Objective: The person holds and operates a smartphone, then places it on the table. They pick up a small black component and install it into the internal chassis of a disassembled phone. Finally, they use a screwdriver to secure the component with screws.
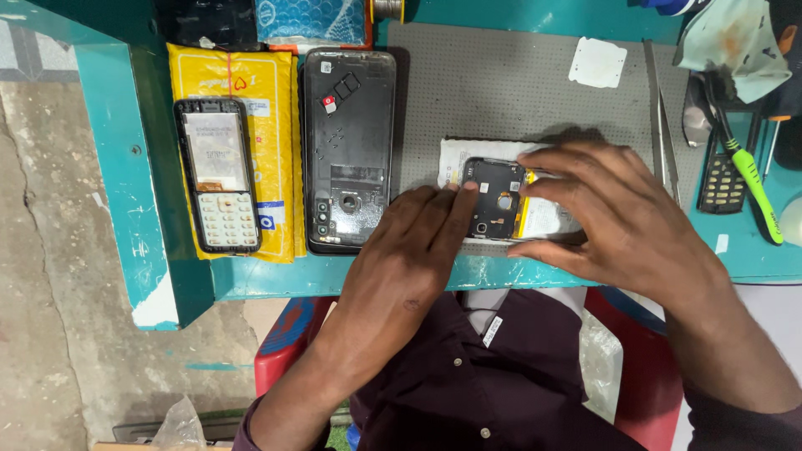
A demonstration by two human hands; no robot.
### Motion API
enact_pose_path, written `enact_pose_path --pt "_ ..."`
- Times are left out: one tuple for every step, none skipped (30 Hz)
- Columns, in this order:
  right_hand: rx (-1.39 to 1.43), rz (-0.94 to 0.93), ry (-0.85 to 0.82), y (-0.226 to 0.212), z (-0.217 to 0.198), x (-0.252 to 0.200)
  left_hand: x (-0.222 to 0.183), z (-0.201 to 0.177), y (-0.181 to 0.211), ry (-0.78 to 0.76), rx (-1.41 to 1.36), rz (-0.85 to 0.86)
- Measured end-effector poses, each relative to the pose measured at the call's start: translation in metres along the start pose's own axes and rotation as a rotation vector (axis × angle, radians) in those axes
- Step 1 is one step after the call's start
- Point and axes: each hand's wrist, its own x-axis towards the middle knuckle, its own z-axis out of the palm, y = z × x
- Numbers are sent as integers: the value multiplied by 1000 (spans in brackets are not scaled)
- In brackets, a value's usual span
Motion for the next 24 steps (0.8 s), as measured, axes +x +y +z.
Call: enact_pose_path --pt "-33 -10 13 1 0 0 -1 1 0 3 12 1" --pt "-67 -19 26 3 0 0 -1 1 0 6 23 2" --pt "-101 -29 39 6 1 0 -1 1 0 9 36 5" --pt "-66 -27 45 8 3 0 -1 1 0 -1 27 3" --pt "-33 -25 52 12 5 1 0 1 -1 -9 19 3" --pt "0 -24 58 14 6 0 1 0 -2 -17 11 2" --pt "-4 -21 59 14 7 -1 1 -1 -2 -21 6 1" --pt "-7 -18 60 12 7 -3 1 -3 -2 -24 2 -1" --pt "-11 -15 60 11 8 -4 1 -4 -3 -29 -4 -2" --pt "-24 -15 58 8 8 -5 1 -5 -3 -37 1 -2" --pt "-38 -16 56 4 9 -6 2 -6 -4 -45 4 -2" --pt "-52 -17 53 2 9 -6 2 -7 -4 -53 8 -3" --pt "-78 -25 45 2 8 -6 1 -7 -5 -58 20 11" --pt "-104 -34 38 2 7 -5 1 -7 -7 -64 33 25" --pt "-131 -43 32 1 6 -4 1 -8 -8 -70 47 40" --pt "-156 -49 23 1 5 -2 0 -7 -8 -74 60 38" --pt "-182 -55 14 0 5 -1 0 -7 -8 -78 73 39" --pt "-209 -60 6 -1 4 0 0 -7 -8 -82 85 39" --pt "-228 -63 -2 -2 2 1 0 -7 -8 -77 87 43" --pt "-248 -67 -10 -4 0 2 0 -7 -8 -72 89 46" --pt "-268 -70 -19 -5 -2 2 0 -6 -9 -67 89 50" --pt "-283 -74 -13 -6 -2 3 0 -6 -8 -70 91 44" --pt "-298 -78 -8 -7 -3 3 0 -5 -8 -72 92 39" --pt "-314 -82 -3 -8 -3 3 0 -5 -8 -75 93 34"
